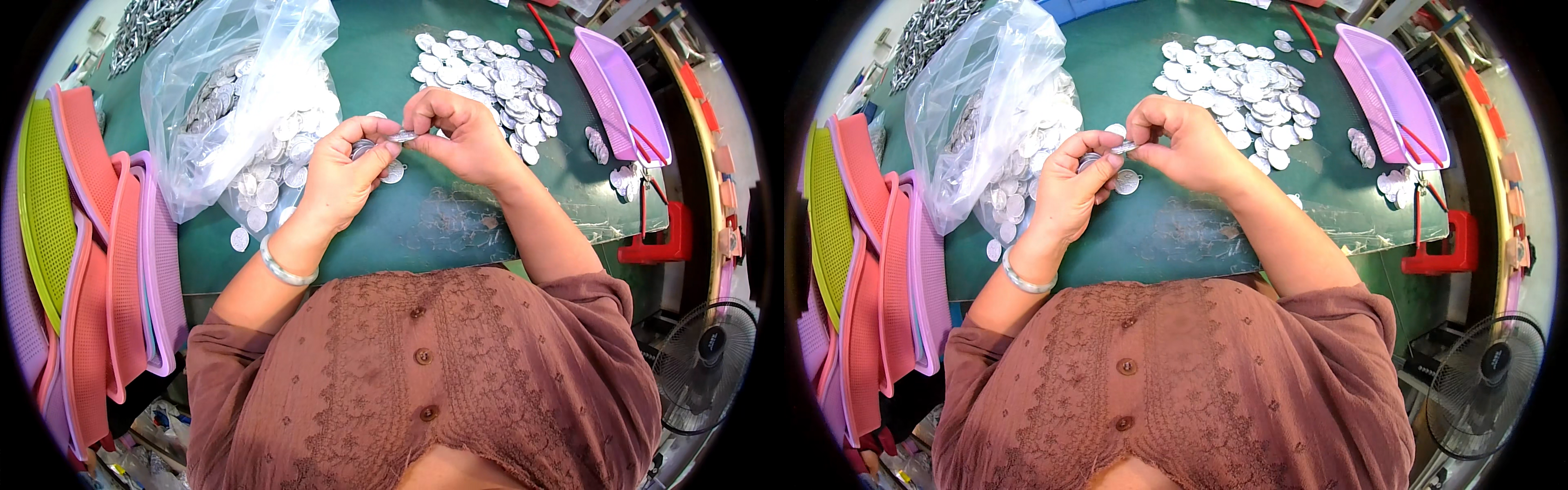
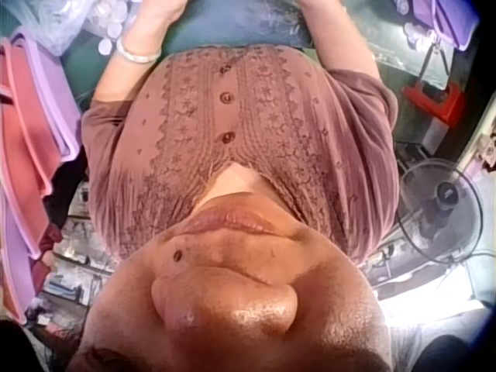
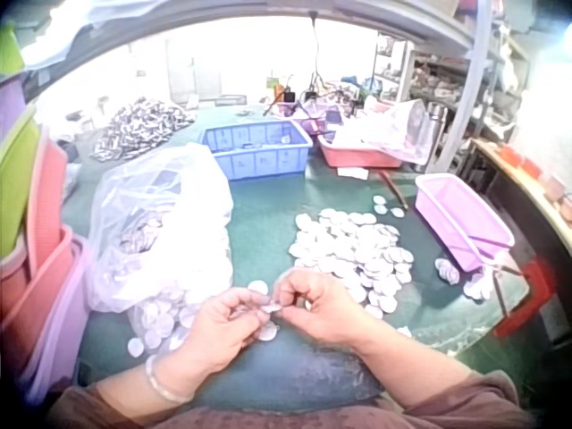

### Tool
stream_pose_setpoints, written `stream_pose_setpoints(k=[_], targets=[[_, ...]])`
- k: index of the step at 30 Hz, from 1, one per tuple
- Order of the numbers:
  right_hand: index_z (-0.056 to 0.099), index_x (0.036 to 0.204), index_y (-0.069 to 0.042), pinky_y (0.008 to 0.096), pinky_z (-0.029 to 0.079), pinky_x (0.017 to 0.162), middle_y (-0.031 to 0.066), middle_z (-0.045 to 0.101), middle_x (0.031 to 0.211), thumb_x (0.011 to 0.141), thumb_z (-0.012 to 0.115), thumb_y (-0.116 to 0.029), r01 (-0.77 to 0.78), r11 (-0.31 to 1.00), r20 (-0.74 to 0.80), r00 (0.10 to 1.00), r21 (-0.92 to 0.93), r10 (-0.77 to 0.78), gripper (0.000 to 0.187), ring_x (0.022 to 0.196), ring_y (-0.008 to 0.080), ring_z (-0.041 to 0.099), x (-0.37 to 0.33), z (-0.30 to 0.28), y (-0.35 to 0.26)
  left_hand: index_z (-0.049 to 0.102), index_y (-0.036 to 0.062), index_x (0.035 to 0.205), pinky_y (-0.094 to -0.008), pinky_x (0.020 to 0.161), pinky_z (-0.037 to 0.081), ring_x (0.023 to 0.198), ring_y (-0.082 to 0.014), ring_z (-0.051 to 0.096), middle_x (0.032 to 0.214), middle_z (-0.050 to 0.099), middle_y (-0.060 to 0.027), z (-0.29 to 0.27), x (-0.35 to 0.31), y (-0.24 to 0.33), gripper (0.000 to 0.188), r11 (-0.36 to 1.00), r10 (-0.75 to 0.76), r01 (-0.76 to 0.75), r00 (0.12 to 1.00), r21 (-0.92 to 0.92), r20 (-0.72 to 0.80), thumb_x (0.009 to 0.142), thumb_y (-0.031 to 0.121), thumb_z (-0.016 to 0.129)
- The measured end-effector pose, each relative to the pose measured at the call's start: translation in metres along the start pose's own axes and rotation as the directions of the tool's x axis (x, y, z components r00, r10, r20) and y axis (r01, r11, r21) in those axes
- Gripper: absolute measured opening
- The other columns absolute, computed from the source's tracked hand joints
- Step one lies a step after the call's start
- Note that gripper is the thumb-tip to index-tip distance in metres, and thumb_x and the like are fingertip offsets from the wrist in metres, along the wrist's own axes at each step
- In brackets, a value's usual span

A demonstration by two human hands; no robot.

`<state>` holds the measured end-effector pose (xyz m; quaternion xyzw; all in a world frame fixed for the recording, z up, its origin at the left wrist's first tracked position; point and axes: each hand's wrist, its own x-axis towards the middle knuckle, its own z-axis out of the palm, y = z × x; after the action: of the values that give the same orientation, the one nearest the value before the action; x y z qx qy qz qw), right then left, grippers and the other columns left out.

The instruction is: The person repeatedly picks up small circular metal pieces from a pile on the table, aligns them, and presses them together by hand. They occasionally use red-handled pliers to adjust or secure the pieces. The assembled parts are placed back on the table among other finished pieces.

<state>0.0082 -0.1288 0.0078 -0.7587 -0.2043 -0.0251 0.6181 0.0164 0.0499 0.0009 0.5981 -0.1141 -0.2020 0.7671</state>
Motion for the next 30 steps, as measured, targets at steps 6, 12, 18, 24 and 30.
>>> stream_pose_setpoints(k=[6, 12, 18, 24, 30], targets=[[0.051, 0.084, 0.001, 0.0222, 0.045, 0.061, 0.0027, 0.055, 0.074, 0.076, 0.06, 0.003, -0.214, 0.935, 0.036, 0.976, 0.283, 0.213, 0.012, 0.067, 0.0105, 0.054, 0.002, 0.001, -0.006, 0.056, 0.0027, 0.089, -0.0156, 0.043, 0.034, 0.054, -0.0056, 0.047, 0.069, 0.055, -0.0005, -0.005, 0.004, -0.002, 0.011, 0.989, -0.087, 0.086, 0.996, -0.118, -0.006, 0.083, 0.012, 0.057], [0.051, 0.097, 0.004, 0.0243, 0.047, 0.059, 0.0067, 0.058, 0.077, 0.083, 0.052, -0.004, -0.331, 0.86, 0.065, 0.941, 0.387, 0.333, 0.016, 0.066, 0.0125, 0.056, 0.003, -0.002, -0.01, 0.056, 0.0031, 0.084, -0.0173, 0.043, 0.034, 0.056, -0.0084, 0.048, 0.07, 0.054, -0.0027, -0.01, 0.007, 0.0, 0.015, 0.944, -0.227, 0.231, 0.973, -0.237, 0.041, 0.086, 0.018, 0.054], [0.054, 0.096, 0.003, 0.0247, 0.046, 0.059, 0.0051, 0.058, 0.075, 0.082, 0.051, -0.006, -0.345, 0.903, 0.0, 0.934, 0.255, 0.357, 0.017, 0.065, 0.0124, 0.055, 0.004, -0.004, 0.002, 0.055, 0.0032, 0.084, -0.0176, 0.043, 0.035, 0.057, -0.0088, 0.048, 0.07, 0.054, -0.0028, -0.011, 0.008, 0.0, 0.015, 0.925, -0.254, 0.254, 0.967, -0.283, 0.036, 0.085, 0.018, 0.054], [0.061, 0.091, -0.003, 0.0342, 0.046, 0.067, 0.0112, 0.058, 0.079, 0.07, 0.065, -0.017, -0.076, 0.87, 0.085, 0.987, -0.487, 0.134, 0.026, 0.073, 0.0247, 0.057, -0.002, 0.006, 0.003, 0.054, 0.0044, 0.085, -0.0194, 0.045, 0.039, 0.062, -0.0128, 0.053, 0.075, 0.056, -0.0059, -0.014, 0.011, 0.002, 0.013, 0.88, -0.242, 0.208, 0.97, -0.427, -0.027, 0.084, 0.017, 0.053], [0.06, 0.087, -0.006, 0.0377, 0.044, 0.072, 0.0095, 0.052, 0.084, 0.065, 0.068, -0.016, 0.091, 0.737, 0.19, 0.981, -0.669, 0.051, 0.025, 0.083, 0.0286, 0.052, -0.006, 0.02, -0.004, 0.054, 0.0056, 0.089, -0.0188, 0.045, 0.04, 0.062, -0.0139, 0.052, 0.076, 0.056, -0.007, -0.011, 0.009, 0.012, 0.01, 0.855, -0.255, 0.195, 0.965, -0.48, -0.063, 0.083, 0.014, 0.054]])
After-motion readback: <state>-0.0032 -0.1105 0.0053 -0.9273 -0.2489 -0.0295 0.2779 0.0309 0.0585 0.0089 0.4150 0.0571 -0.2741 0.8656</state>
